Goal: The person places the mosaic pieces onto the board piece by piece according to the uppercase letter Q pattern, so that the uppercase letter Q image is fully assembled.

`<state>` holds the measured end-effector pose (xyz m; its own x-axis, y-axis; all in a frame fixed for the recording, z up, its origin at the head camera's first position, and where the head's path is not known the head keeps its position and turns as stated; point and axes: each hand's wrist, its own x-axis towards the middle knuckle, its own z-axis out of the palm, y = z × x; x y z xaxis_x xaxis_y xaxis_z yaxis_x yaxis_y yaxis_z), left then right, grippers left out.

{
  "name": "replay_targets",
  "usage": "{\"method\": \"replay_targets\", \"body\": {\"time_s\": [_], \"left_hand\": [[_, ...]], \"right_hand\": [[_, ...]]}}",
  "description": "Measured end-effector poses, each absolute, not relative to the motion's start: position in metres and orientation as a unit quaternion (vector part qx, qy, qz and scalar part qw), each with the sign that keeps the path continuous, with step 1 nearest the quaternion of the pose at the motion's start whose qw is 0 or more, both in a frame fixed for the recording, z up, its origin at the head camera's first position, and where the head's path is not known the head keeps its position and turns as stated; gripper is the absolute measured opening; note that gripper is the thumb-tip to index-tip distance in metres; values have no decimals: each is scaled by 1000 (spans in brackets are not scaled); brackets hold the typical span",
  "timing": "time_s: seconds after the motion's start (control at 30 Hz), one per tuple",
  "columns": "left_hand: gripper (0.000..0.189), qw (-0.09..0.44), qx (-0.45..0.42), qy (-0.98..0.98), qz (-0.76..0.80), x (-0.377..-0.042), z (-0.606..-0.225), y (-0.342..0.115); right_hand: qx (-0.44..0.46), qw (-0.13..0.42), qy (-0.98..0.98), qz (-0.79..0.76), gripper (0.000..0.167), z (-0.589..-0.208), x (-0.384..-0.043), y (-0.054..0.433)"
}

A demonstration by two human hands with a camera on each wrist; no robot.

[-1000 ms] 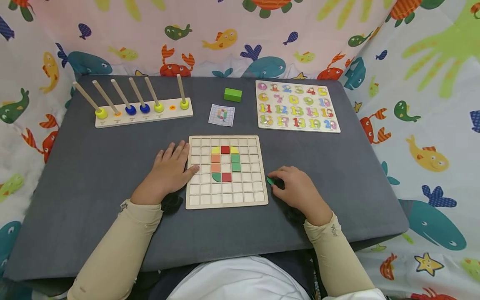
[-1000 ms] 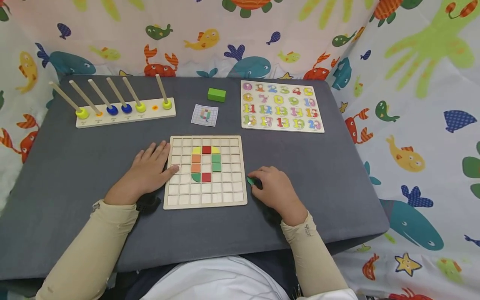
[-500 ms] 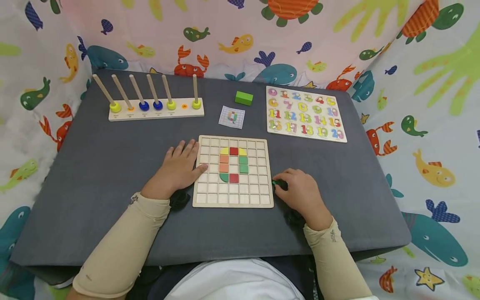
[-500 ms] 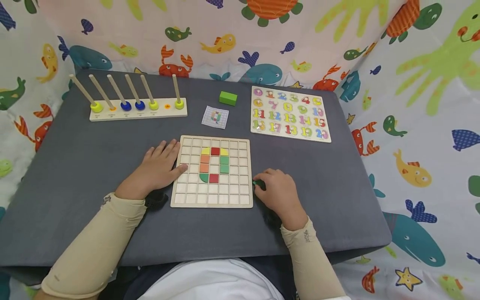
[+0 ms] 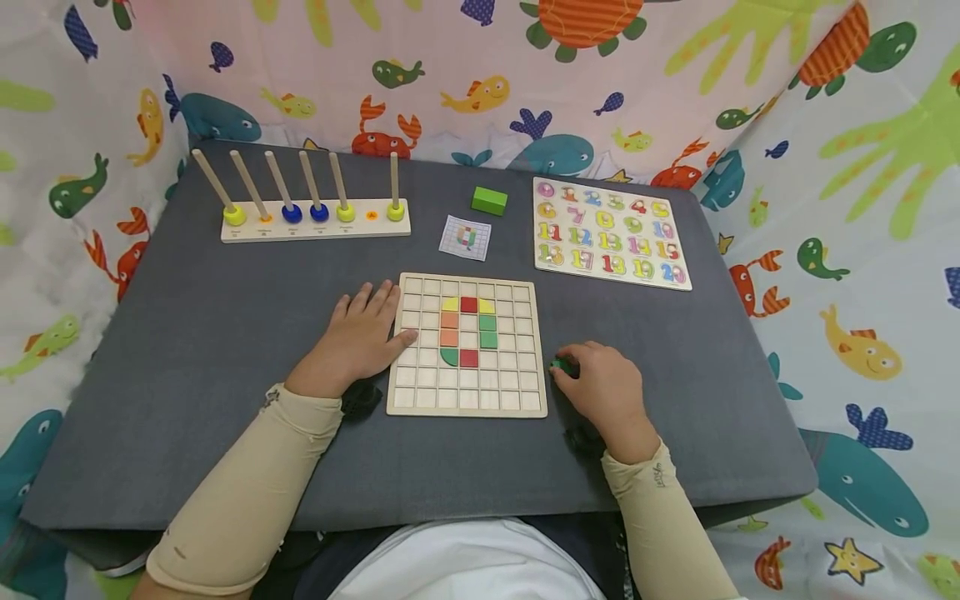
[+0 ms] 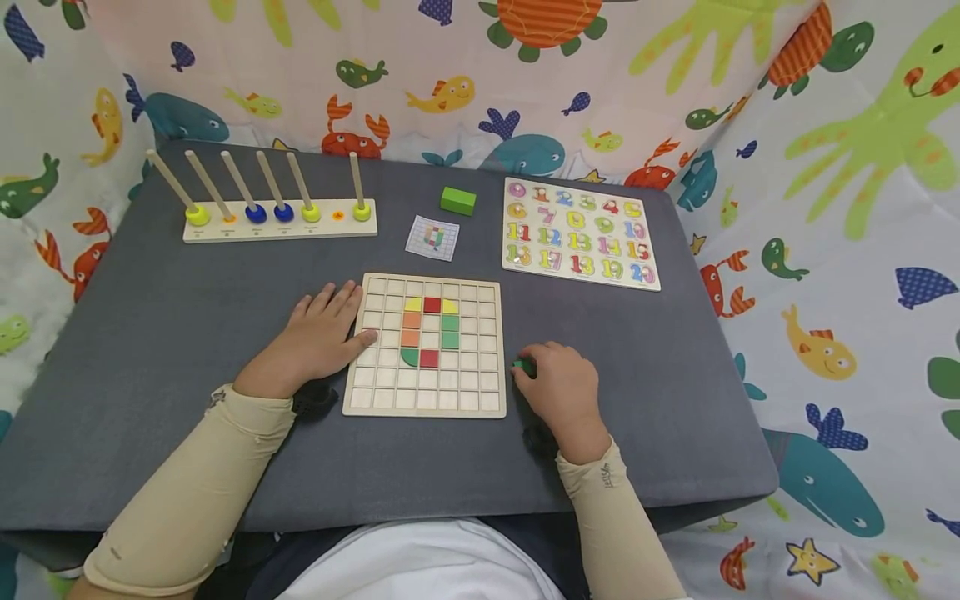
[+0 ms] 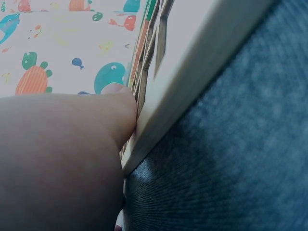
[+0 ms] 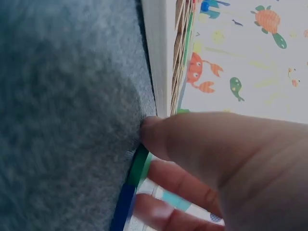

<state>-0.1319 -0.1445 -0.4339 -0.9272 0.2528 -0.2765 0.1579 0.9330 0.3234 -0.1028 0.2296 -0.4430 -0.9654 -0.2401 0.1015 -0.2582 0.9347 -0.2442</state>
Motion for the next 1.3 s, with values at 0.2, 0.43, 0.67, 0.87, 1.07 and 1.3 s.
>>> {"method": "replay_targets", "body": {"time_s": [0.2, 0.43, 0.67, 0.87, 1.07, 1.3], "left_hand": [[87, 157, 105, 971, 149, -132, -435, -145], [87, 162, 104, 971, 145, -133, -436, -143], [88, 165, 103, 971, 141, -135, -439, -144], [88, 169, 103, 970, 140, -135, -439, -144], [87, 164, 102, 971, 144, -134, -437, -146], [87, 164, 105, 970, 143, -134, -434, -145]], "right_hand": [[96, 17, -987, 130, 28, -442, -103, 229], [78, 24, -988, 131, 37, -443, -105, 228], [54, 19, -990, 130, 33, -443, -102, 228], [63, 26, -987, 147, 31, -440, -103, 223], [166, 66, -968, 174, 27, -432, -110, 206], [270, 80, -944, 169, 13, -430, -115, 180]]}}
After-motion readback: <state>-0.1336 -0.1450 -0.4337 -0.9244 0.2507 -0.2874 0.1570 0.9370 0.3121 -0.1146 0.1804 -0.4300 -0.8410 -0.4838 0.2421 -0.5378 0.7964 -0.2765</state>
